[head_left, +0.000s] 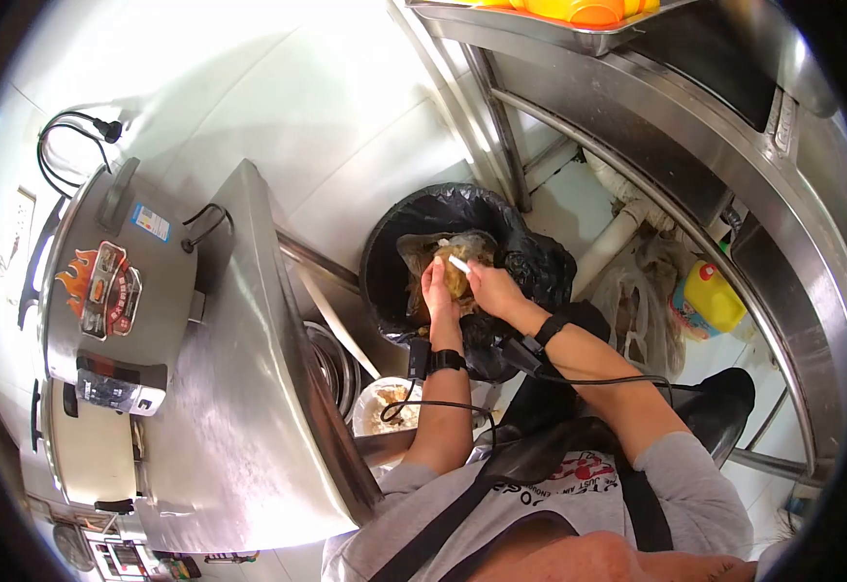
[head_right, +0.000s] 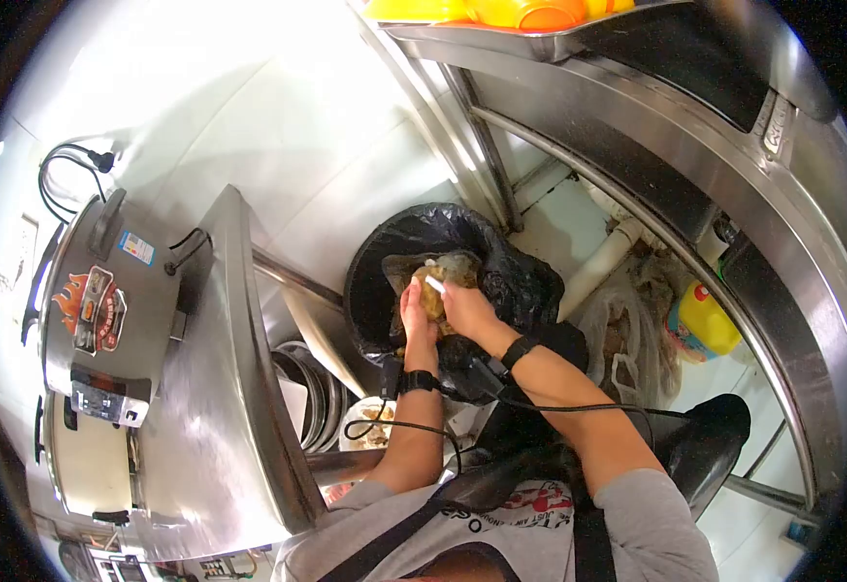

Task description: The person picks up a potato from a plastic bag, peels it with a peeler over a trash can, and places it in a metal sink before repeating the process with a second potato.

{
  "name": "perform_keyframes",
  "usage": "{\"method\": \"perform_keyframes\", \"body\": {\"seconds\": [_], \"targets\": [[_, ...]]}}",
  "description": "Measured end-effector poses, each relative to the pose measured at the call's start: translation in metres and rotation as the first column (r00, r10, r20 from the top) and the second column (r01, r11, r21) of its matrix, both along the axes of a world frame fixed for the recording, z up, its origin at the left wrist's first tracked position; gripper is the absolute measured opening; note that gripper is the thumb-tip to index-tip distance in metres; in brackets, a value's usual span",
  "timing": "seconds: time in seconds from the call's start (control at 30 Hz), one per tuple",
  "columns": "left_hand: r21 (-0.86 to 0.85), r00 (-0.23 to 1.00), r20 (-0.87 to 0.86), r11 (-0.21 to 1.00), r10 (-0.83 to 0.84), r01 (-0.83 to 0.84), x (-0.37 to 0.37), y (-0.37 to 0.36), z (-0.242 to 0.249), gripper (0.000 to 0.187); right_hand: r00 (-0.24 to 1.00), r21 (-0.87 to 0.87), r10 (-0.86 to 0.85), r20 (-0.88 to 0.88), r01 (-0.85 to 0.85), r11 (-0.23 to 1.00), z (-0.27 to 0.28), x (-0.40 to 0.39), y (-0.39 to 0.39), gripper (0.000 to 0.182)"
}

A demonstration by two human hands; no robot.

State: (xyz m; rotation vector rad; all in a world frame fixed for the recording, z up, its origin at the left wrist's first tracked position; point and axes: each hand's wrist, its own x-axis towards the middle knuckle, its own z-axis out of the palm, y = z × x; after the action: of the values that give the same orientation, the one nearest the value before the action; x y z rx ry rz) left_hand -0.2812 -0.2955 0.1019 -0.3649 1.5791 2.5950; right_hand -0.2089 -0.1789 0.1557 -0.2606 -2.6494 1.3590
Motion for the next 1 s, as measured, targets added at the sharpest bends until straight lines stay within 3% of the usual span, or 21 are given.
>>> {"method": "perform_keyframes", "body": {"seconds": [0.07,0.1,0.17,0.23,0.3,0.37,0.43,0.5,0.63,0.77,0.87,0.9,0.97,1.0], "targets": [[0.053,0.999,0.018,0.998,0.032,-0.033,-0.002,-0.004,0.001,0.044,0.977,0.030,0.215,0.000,-0.215,0.976,-0.002,0.012,-0.005,0.030],[0.103,0.997,0.042,0.992,0.063,-0.067,-0.003,-0.004,0.004,0.045,0.922,0.206,0.375,0.098,-0.387,0.899,-0.007,0.012,-0.008,0.025],[0.103,0.990,0.124,0.991,0.069,-0.082,-0.009,-0.006,0.003,0.049,0.928,0.006,0.372,0.010,-0.372,0.928,-0.014,0.028,-0.015,0.028],[0.311,0.998,0.021,0.949,-0.063,0.053,-0.015,-0.012,-0.014,0.056,0.943,-0.022,0.328,-0.055,-0.329,0.944,-0.015,0.029,-0.010,0.028],[0.364,0.993,0.042,0.928,-0.107,0.085,-0.005,-0.012,-0.005,0.059,0.950,-0.057,0.292,-0.112,-0.299,0.953,-0.006,0.033,-0.008,0.029],[0.381,0.988,0.113,0.923,-0.108,0.057,-0.005,-0.014,-0.001,0.059,0.995,-0.101,0.088,-0.053,-0.093,0.991,0.004,0.032,-0.002,0.032],[0.334,0.978,0.200,0.942,-0.061,-0.009,-0.003,-0.010,0.009,0.057,0.999,-0.101,-0.012,-0.045,0.008,0.995,0.005,0.023,0.005,0.032],[0.138,0.966,0.234,0.987,-0.109,0.078,0.001,-0.002,0.015,0.055,0.982,-0.139,-0.174,-0.077,0.162,0.977,0.009,0.015,0.014,0.032],[0.099,0.956,0.083,0.957,-0.280,0.271,-0.005,-0.001,0.001,0.046,0.987,-0.133,-0.158,-0.029,0.153,0.979,0.005,0.004,0.023,0.036],[0.071,0.943,0.064,0.944,-0.327,0.323,-0.007,-0.003,-0.003,0.042,0.993,-0.086,-0.119,0.011,0.119,0.989,0.005,0.003,0.022,0.036],[0.038,0.942,0.027,0.942,-0.334,0.333,-0.007,-0.005,-0.006,0.045,0.995,-0.022,-0.071,0.071,0.073,0.997,0.002,0.006,0.025,0.035],[0.037,0.943,0.027,0.943,-0.333,0.332,-0.005,-0.005,-0.004,0.045,1.000,-0.024,-0.031,0.001,0.031,0.999,-0.002,0.008,0.026,0.034],[0.054,0.969,0.139,0.978,-0.206,0.201,-0.001,-0.003,0.002,0.048,0.997,-0.022,0.007,-0.072,-0.009,1.000,-0.013,0.011,0.021,0.033],[0.135,0.974,0.142,0.978,-0.176,0.157,-0.003,-0.004,0.001,0.049,0.990,0.021,0.140,-0.034,-0.139,0.990,-0.020,0.016,0.015,0.032]]}}
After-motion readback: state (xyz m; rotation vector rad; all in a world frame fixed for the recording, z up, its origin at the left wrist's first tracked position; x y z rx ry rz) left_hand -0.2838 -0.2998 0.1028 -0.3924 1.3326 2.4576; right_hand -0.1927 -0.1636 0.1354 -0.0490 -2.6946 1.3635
